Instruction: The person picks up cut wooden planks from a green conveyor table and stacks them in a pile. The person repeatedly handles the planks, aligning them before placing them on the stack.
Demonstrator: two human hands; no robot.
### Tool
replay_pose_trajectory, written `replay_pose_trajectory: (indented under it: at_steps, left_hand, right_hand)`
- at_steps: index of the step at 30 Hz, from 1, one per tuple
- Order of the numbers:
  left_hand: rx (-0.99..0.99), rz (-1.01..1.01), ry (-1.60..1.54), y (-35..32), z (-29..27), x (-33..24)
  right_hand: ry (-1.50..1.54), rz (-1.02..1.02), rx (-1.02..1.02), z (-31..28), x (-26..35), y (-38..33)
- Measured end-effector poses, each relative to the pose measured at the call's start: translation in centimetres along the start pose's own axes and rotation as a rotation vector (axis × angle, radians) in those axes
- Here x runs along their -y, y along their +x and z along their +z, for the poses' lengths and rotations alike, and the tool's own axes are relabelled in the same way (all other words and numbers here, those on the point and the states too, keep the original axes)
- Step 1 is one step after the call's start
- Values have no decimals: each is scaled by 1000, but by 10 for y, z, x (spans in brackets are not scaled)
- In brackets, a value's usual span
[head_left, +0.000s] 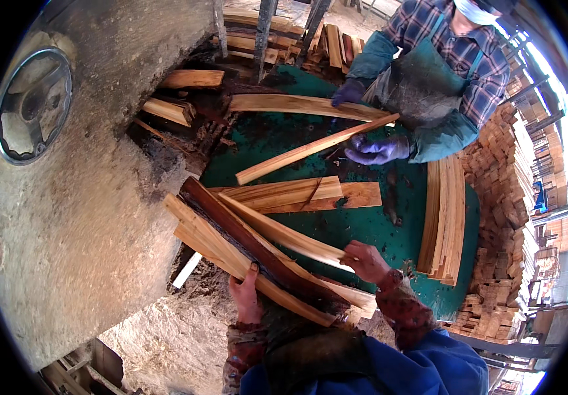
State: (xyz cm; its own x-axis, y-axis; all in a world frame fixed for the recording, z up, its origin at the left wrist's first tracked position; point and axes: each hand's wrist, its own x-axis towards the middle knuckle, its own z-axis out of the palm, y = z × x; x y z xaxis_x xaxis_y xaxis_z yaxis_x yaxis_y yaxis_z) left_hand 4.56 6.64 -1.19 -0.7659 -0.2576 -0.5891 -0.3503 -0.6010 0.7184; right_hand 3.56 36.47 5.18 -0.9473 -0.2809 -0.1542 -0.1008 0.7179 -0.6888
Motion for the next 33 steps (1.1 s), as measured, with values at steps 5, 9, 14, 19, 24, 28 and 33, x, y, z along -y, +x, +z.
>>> replay_pose_trajectory:
  at_steps: [5, 9, 14, 19, 24, 28, 33]
  left_hand:
    - [10, -9, 10, 1, -1, 0]
    - [42, 5, 26, 5, -7, 3]
    - [52, 24, 59, 3, -6, 2]
    - [59, 15, 46, 6, -12, 7]
    - [80, -1, -31, -3, 2, -4]
    - [79, -7, -8, -2, -2, -3]
    - [85, -5, 7, 1, -7, -1]
  right_hand:
    - [-81, -108, 7, -8, 6, 54]
    - [-281, -140, -5, -2, 1, 117]
    - [-509, -309, -27, 4, -3, 166]
    - [-600, -113, 83, 2, 12, 180]
    - [-623, -98, 104, 1, 13, 175]
    - [-444, -152, 12, 0, -8, 152]
    - [-592, -159, -134, -44, -41, 125]
